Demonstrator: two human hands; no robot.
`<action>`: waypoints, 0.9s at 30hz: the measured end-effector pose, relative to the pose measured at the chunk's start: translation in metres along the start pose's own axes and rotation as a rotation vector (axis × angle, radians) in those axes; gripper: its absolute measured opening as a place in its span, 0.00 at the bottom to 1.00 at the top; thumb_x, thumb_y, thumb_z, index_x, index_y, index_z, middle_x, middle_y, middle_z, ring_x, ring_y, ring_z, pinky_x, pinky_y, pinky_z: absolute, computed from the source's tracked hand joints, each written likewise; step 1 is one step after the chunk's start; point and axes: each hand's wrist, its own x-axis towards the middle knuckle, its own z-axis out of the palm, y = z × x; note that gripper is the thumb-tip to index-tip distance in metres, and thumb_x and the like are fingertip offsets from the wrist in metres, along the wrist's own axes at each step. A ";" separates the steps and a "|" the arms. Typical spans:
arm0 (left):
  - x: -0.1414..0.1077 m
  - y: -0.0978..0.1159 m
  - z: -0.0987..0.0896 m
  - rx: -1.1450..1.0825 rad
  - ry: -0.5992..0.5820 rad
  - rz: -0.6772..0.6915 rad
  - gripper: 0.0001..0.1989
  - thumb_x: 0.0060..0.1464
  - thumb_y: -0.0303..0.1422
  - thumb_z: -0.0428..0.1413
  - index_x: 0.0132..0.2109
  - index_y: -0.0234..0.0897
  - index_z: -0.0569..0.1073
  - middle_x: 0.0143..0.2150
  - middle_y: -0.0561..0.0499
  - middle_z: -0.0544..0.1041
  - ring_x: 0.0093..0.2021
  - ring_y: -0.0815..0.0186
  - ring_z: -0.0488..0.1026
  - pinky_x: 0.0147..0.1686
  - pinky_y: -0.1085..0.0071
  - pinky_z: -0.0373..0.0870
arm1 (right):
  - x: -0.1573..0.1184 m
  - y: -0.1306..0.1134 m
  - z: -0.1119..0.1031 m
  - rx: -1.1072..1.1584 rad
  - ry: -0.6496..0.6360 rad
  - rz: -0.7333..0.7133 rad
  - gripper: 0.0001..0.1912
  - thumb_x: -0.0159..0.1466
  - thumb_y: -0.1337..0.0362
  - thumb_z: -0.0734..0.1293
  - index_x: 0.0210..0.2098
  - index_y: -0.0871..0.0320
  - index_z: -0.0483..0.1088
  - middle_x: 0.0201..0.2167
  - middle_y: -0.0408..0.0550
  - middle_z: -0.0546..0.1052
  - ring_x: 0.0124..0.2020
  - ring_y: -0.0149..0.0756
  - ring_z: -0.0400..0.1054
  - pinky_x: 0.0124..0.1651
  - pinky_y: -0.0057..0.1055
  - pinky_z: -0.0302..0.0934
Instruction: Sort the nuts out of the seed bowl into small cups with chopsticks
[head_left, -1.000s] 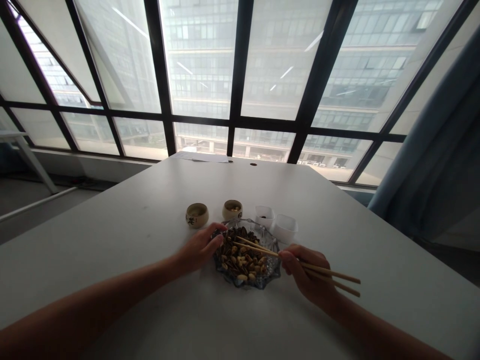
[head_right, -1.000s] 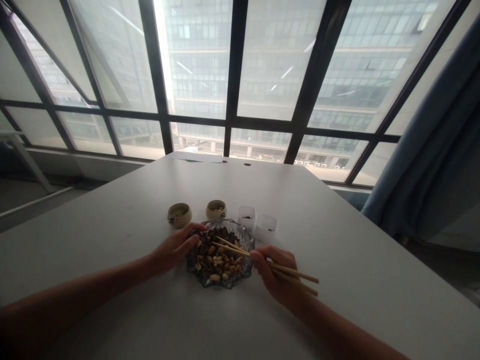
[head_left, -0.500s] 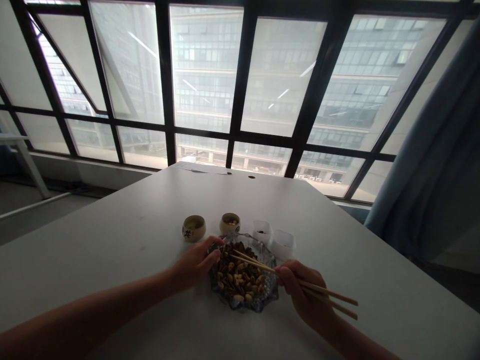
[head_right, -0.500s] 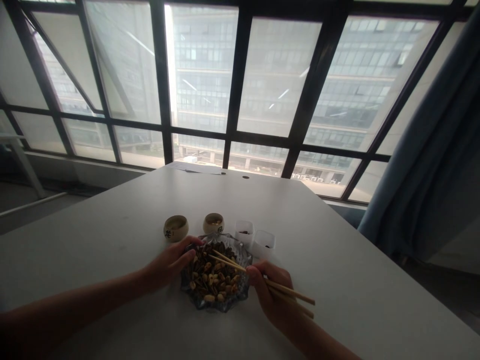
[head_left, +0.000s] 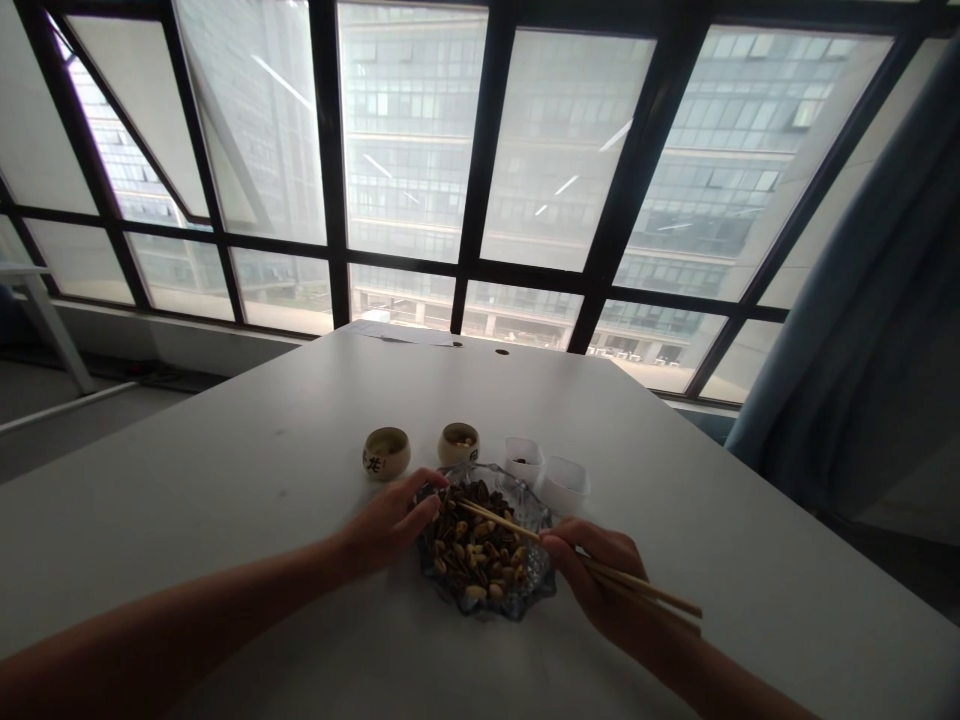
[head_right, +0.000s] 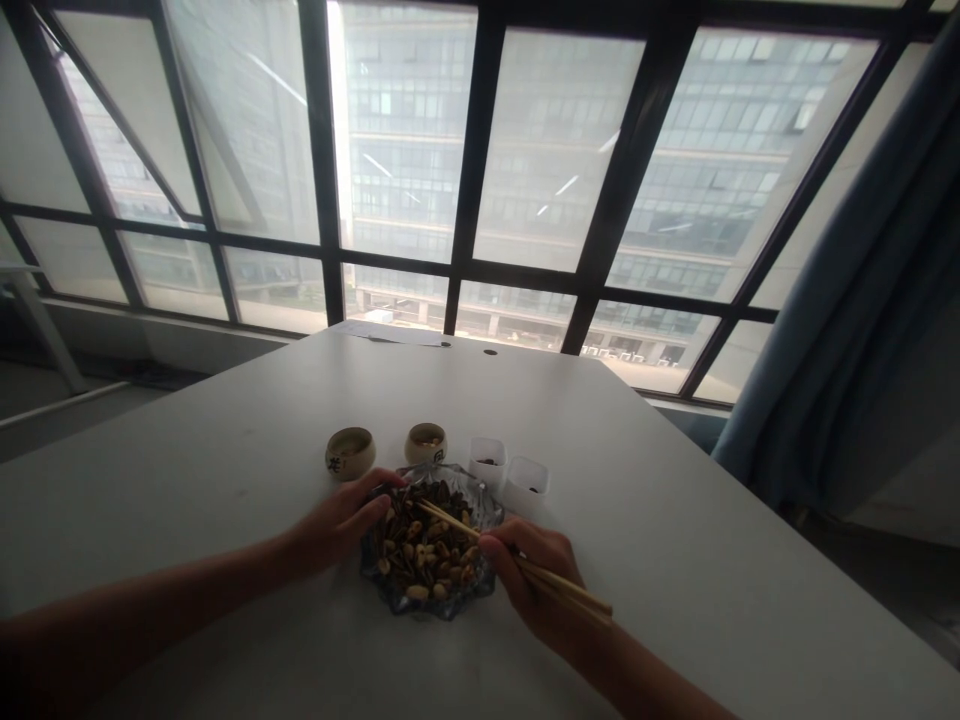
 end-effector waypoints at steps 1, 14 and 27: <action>0.000 0.000 0.000 -0.005 0.002 -0.001 0.21 0.61 0.46 0.46 0.51 0.39 0.72 0.39 0.50 0.78 0.39 0.60 0.74 0.44 0.65 0.70 | 0.000 0.000 0.000 0.008 0.000 0.022 0.17 0.69 0.58 0.66 0.25 0.57 0.72 0.17 0.42 0.72 0.16 0.28 0.64 0.21 0.24 0.59; 0.000 -0.003 0.000 -0.016 0.007 0.006 0.21 0.61 0.46 0.47 0.51 0.38 0.73 0.37 0.49 0.78 0.38 0.59 0.73 0.42 0.64 0.70 | 0.005 0.053 0.004 0.739 0.432 0.786 0.29 0.47 0.39 0.78 0.24 0.59 0.73 0.12 0.40 0.66 0.13 0.25 0.56 0.15 0.24 0.53; 0.000 -0.003 -0.003 -0.070 -0.005 0.010 0.21 0.59 0.47 0.50 0.50 0.37 0.73 0.36 0.50 0.77 0.37 0.61 0.72 0.40 0.67 0.70 | 0.005 0.048 0.001 0.845 0.410 0.810 0.26 0.49 0.43 0.78 0.24 0.60 0.73 0.12 0.37 0.64 0.12 0.22 0.52 0.19 0.27 0.59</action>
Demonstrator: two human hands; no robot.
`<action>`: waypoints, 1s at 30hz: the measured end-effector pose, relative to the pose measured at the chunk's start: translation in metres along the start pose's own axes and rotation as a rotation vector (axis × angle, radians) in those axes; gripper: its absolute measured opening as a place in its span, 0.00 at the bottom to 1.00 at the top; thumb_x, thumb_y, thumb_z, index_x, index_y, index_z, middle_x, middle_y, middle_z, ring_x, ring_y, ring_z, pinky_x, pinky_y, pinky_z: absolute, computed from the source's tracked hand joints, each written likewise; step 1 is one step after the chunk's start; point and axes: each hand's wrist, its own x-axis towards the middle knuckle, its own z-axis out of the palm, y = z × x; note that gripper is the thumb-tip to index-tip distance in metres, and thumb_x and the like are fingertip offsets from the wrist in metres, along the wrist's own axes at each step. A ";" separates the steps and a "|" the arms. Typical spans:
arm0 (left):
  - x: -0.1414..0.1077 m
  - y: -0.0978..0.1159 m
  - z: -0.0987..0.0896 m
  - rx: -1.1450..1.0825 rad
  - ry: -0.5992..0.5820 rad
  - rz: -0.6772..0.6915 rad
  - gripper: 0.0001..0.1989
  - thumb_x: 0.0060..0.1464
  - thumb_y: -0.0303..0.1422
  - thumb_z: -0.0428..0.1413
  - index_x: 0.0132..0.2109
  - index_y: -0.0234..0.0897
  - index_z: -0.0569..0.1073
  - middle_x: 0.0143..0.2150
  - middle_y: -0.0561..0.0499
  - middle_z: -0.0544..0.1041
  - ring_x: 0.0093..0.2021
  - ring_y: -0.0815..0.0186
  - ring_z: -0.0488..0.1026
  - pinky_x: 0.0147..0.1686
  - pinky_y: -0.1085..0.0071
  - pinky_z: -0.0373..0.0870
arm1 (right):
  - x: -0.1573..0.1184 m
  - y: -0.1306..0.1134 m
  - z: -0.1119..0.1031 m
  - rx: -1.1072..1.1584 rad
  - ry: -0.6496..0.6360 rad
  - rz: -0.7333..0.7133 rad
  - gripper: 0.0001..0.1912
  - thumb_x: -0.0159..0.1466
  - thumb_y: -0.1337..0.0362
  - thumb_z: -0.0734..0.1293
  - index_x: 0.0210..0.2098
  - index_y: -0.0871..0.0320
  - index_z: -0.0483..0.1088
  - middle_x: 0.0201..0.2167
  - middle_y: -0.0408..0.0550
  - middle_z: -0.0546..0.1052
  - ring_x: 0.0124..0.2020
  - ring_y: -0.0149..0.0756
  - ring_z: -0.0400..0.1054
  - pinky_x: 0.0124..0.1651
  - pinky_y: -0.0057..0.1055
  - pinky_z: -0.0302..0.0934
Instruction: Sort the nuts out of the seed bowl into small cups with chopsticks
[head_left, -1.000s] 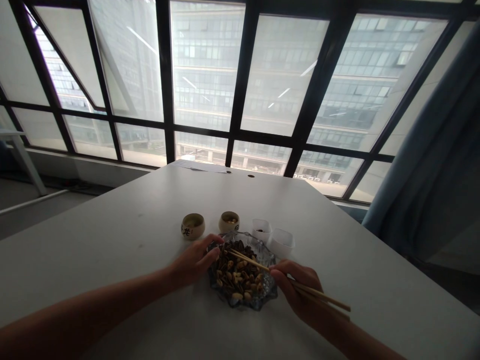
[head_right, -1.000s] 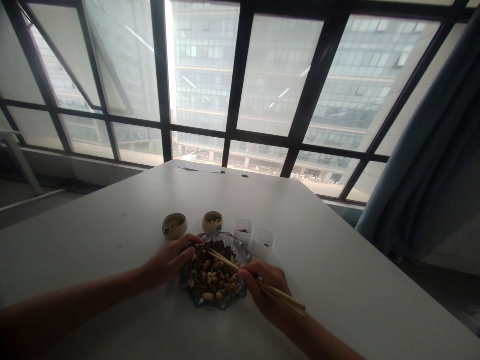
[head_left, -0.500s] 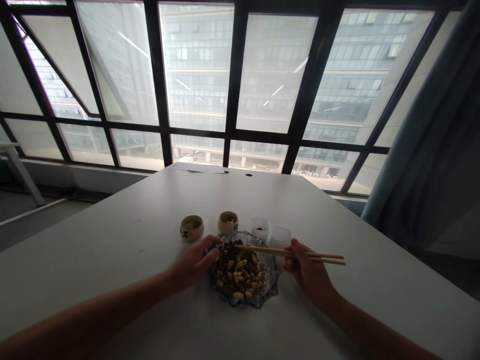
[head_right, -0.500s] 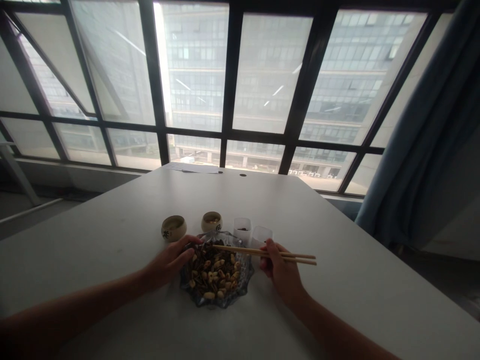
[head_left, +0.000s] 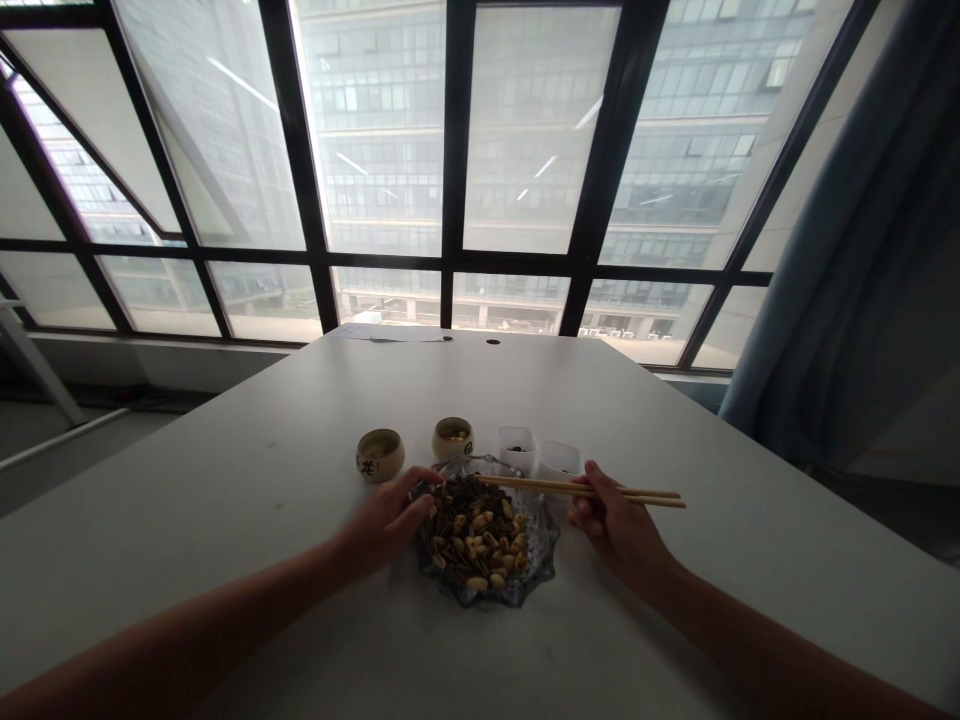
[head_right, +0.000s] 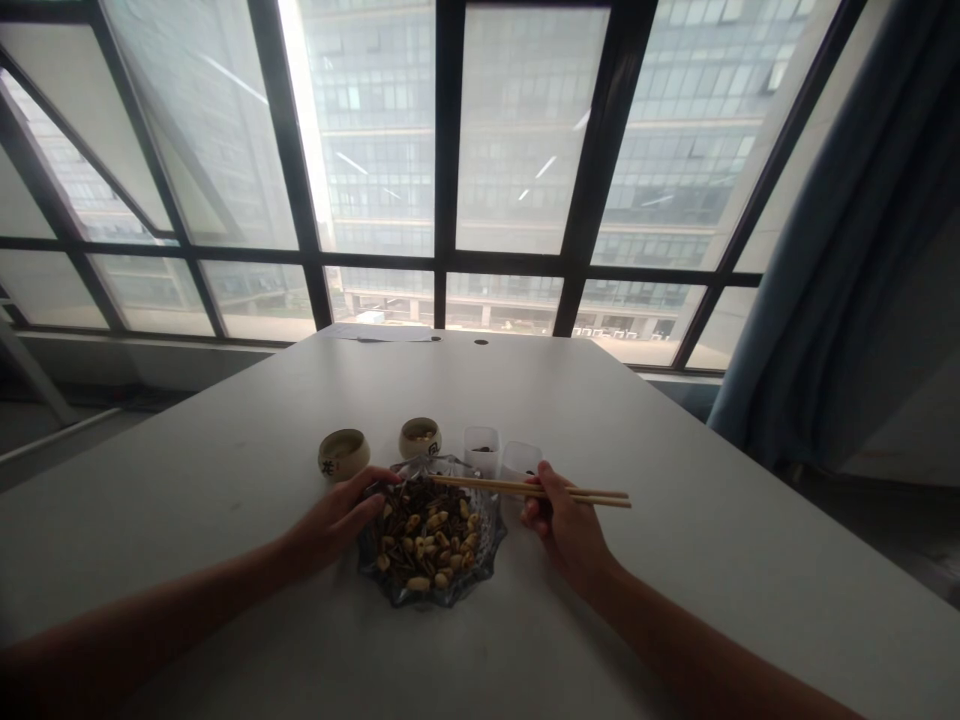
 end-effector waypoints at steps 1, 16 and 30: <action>0.000 -0.001 0.000 -0.003 0.001 0.003 0.21 0.59 0.47 0.50 0.50 0.37 0.73 0.36 0.50 0.77 0.37 0.61 0.72 0.40 0.67 0.70 | 0.000 0.000 0.001 0.002 0.001 0.005 0.26 0.49 0.43 0.79 0.24 0.60 0.73 0.12 0.37 0.65 0.12 0.22 0.53 0.19 0.27 0.59; 0.003 -0.005 -0.002 0.046 -0.035 0.028 0.22 0.61 0.48 0.47 0.51 0.37 0.72 0.40 0.48 0.78 0.41 0.59 0.74 0.43 0.65 0.70 | -0.003 -0.034 -0.006 -0.284 -0.067 -0.382 0.26 0.57 0.40 0.73 0.24 0.59 0.75 0.13 0.44 0.71 0.13 0.29 0.62 0.13 0.25 0.55; 0.005 -0.016 0.001 0.038 -0.005 0.041 0.23 0.61 0.49 0.48 0.51 0.38 0.74 0.36 0.50 0.77 0.38 0.61 0.73 0.41 0.66 0.70 | 0.071 -0.066 -0.082 0.048 0.170 -0.206 0.19 0.57 0.57 0.75 0.18 0.59 0.69 0.09 0.40 0.65 0.09 0.24 0.55 0.15 0.25 0.58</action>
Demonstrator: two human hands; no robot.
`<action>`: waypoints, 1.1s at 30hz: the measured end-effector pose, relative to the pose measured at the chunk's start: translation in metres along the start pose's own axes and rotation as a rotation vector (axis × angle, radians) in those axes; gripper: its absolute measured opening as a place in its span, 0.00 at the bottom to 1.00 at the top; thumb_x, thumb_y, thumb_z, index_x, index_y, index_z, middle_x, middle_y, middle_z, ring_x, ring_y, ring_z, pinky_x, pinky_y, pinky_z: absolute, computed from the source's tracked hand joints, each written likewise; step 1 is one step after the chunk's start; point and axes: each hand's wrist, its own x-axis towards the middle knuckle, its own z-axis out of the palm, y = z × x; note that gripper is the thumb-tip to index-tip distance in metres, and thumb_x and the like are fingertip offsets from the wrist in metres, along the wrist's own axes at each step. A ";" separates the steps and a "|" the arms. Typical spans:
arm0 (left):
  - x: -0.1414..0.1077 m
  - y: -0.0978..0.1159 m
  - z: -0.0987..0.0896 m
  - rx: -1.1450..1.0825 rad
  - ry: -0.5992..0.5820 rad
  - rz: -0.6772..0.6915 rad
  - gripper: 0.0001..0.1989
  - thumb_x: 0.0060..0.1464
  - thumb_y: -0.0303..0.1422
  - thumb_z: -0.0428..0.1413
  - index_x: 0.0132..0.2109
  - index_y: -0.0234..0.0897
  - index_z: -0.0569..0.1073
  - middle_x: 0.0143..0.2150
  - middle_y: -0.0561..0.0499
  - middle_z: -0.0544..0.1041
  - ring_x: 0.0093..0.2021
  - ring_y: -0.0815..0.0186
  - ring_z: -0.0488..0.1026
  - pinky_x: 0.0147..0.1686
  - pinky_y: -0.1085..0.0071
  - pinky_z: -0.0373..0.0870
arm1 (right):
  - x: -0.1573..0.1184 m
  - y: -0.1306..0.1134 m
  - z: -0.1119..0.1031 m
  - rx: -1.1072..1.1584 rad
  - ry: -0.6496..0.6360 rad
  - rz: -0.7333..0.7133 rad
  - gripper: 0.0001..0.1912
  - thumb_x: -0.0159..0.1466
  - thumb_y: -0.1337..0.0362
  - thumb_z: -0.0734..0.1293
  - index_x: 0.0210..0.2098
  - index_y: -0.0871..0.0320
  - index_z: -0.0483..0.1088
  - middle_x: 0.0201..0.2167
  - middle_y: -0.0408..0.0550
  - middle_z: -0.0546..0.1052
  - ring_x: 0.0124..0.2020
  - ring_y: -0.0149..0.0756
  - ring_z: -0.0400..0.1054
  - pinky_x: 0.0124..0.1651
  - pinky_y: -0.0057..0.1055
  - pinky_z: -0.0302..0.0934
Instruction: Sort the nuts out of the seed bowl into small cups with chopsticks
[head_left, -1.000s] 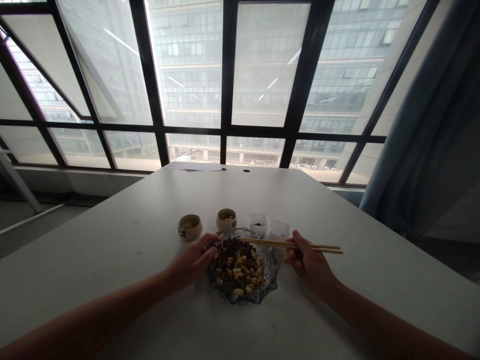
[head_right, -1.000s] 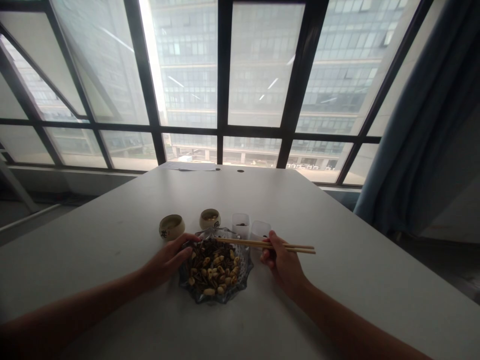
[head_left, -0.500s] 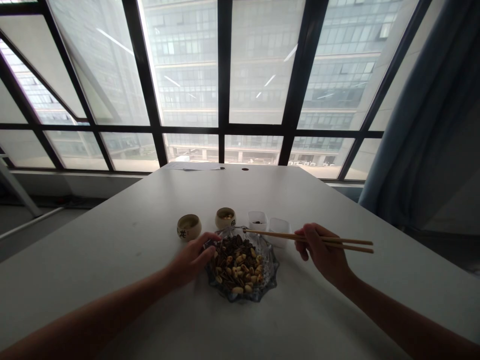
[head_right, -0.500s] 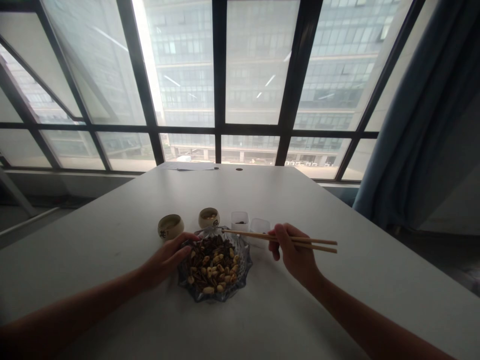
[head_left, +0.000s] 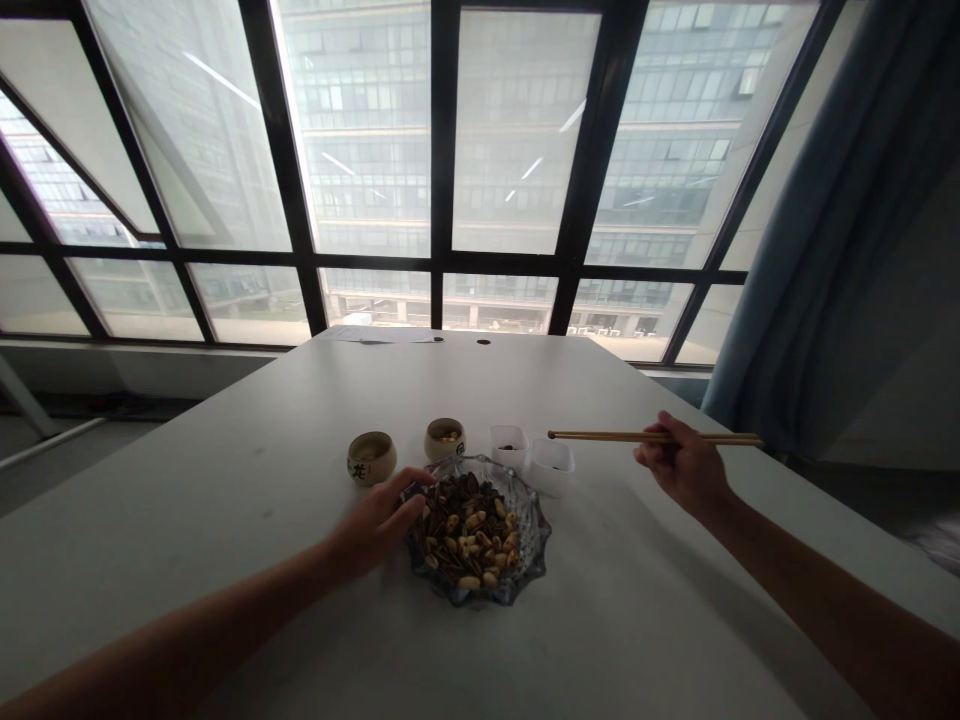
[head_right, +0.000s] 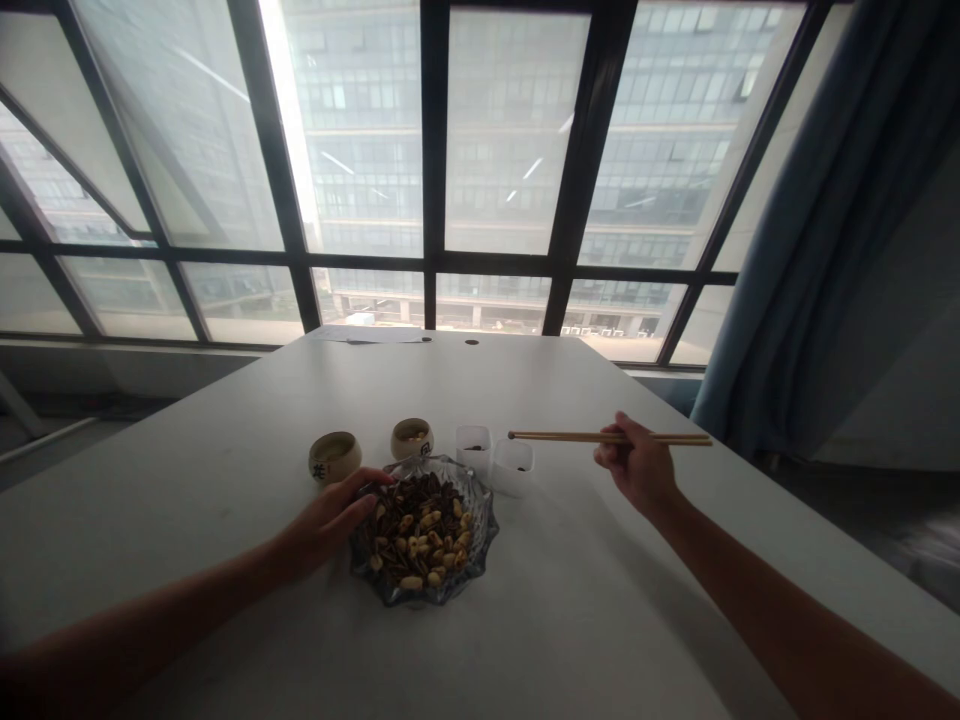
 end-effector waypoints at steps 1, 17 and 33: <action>0.000 -0.001 0.000 0.000 0.002 0.000 0.23 0.61 0.49 0.48 0.52 0.38 0.74 0.36 0.50 0.77 0.37 0.61 0.73 0.41 0.67 0.70 | 0.001 0.002 -0.001 -0.006 0.019 -0.012 0.19 0.56 0.56 0.76 0.18 0.59 0.68 0.09 0.40 0.66 0.10 0.25 0.56 0.14 0.25 0.57; 0.002 -0.014 -0.011 -0.313 -0.390 0.080 0.42 0.47 0.59 0.62 0.61 0.42 0.58 0.57 0.42 0.72 0.55 0.51 0.71 0.52 0.59 0.71 | -0.030 -0.005 0.030 -0.184 -0.093 -0.181 0.33 0.57 0.33 0.68 0.19 0.58 0.71 0.09 0.45 0.68 0.10 0.30 0.60 0.09 0.25 0.51; -0.004 -0.001 -0.005 0.059 -0.113 0.220 0.34 0.27 0.45 0.75 0.38 0.40 0.65 0.64 0.37 0.68 0.63 0.47 0.66 0.59 0.56 0.67 | -0.097 -0.004 0.057 -0.515 -0.648 -0.267 0.22 0.64 0.50 0.70 0.22 0.60 0.75 0.16 0.48 0.75 0.13 0.31 0.67 0.16 0.24 0.60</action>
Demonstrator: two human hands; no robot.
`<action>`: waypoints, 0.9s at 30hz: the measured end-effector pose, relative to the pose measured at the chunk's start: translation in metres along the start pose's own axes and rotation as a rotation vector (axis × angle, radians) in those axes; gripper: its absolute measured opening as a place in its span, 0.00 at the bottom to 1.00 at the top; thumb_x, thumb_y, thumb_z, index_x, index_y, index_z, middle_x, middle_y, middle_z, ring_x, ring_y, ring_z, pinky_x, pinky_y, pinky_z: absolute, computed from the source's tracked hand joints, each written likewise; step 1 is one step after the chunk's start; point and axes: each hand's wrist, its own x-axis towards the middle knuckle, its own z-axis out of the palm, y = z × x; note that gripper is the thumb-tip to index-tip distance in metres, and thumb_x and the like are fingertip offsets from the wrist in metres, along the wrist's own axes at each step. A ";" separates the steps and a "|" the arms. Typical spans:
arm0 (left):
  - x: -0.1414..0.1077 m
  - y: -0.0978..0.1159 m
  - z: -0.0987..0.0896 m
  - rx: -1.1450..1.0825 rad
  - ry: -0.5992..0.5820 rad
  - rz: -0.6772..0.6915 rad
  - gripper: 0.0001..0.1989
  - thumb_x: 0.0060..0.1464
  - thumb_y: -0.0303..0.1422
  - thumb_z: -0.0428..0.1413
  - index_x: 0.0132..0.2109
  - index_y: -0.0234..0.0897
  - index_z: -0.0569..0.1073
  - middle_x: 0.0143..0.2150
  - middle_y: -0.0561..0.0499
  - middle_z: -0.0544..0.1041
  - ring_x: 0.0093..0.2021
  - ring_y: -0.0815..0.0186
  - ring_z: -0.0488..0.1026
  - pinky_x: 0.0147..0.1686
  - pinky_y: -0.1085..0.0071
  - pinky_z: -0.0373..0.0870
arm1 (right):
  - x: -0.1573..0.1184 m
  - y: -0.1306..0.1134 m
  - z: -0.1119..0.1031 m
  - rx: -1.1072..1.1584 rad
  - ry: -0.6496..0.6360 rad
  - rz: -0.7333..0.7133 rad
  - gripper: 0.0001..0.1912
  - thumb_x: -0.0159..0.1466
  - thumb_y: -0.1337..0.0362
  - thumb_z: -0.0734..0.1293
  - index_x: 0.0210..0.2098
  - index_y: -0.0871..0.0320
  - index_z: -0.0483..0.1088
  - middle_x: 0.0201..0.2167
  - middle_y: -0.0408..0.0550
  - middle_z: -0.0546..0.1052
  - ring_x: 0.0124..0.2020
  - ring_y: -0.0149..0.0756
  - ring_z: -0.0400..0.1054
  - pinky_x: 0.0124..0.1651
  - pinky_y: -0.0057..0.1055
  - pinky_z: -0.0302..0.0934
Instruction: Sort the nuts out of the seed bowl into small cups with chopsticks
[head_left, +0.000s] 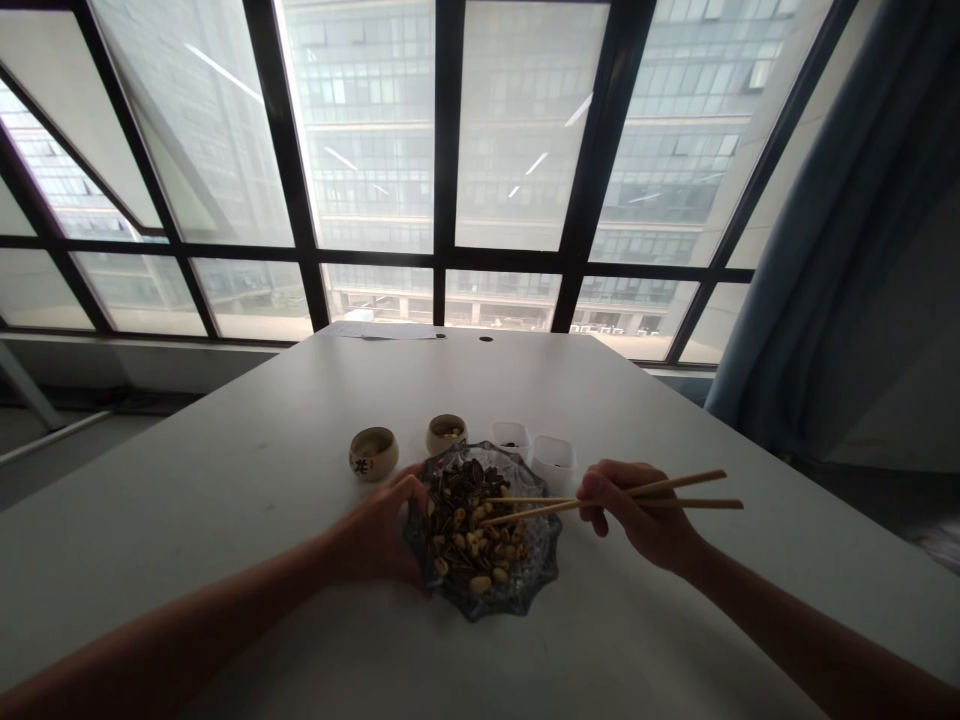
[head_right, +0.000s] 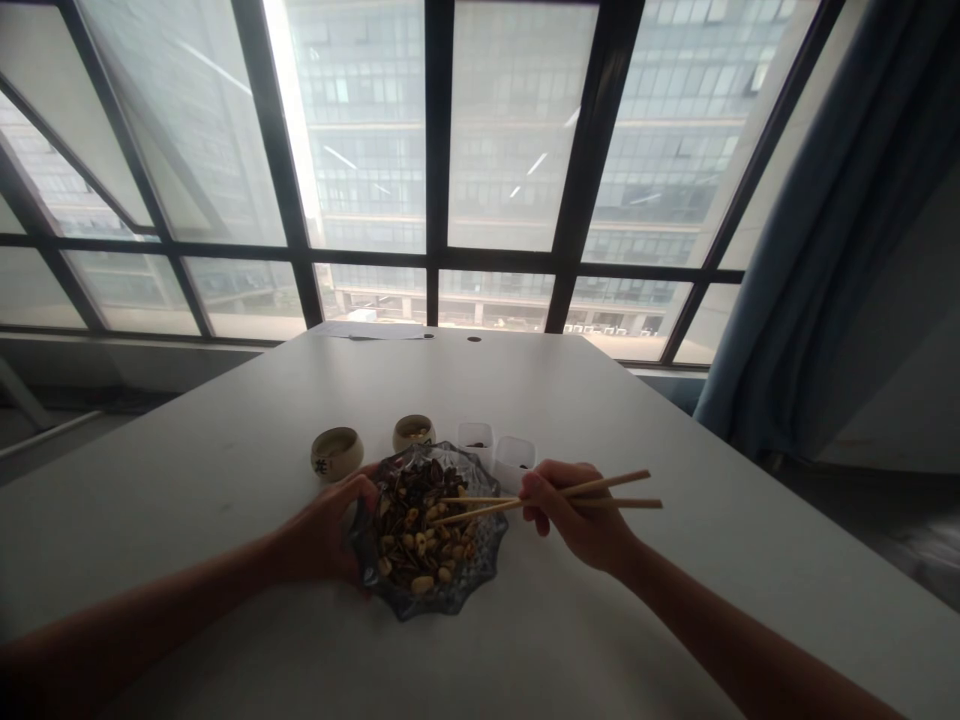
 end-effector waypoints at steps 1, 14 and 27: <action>0.000 0.000 0.000 0.015 0.008 0.018 0.34 0.28 0.46 0.75 0.38 0.40 0.66 0.66 0.37 0.66 0.63 0.47 0.66 0.60 0.56 0.67 | -0.001 -0.001 -0.001 -0.034 -0.029 -0.042 0.21 0.66 0.52 0.69 0.22 0.59 0.75 0.16 0.47 0.75 0.14 0.30 0.67 0.16 0.24 0.60; 0.000 -0.002 0.001 0.086 0.047 0.065 0.35 0.26 0.50 0.74 0.38 0.40 0.67 0.66 0.35 0.67 0.62 0.46 0.69 0.58 0.57 0.69 | -0.001 -0.014 -0.001 -0.126 -0.138 -0.105 0.20 0.67 0.55 0.67 0.23 0.59 0.76 0.16 0.46 0.75 0.13 0.30 0.67 0.16 0.24 0.59; 0.000 -0.004 0.002 0.109 0.053 0.026 0.37 0.23 0.51 0.74 0.39 0.40 0.69 0.66 0.35 0.67 0.63 0.44 0.68 0.59 0.54 0.67 | 0.002 0.032 0.024 0.544 0.349 0.400 0.25 0.53 0.44 0.76 0.20 0.59 0.71 0.10 0.41 0.68 0.09 0.25 0.57 0.12 0.22 0.53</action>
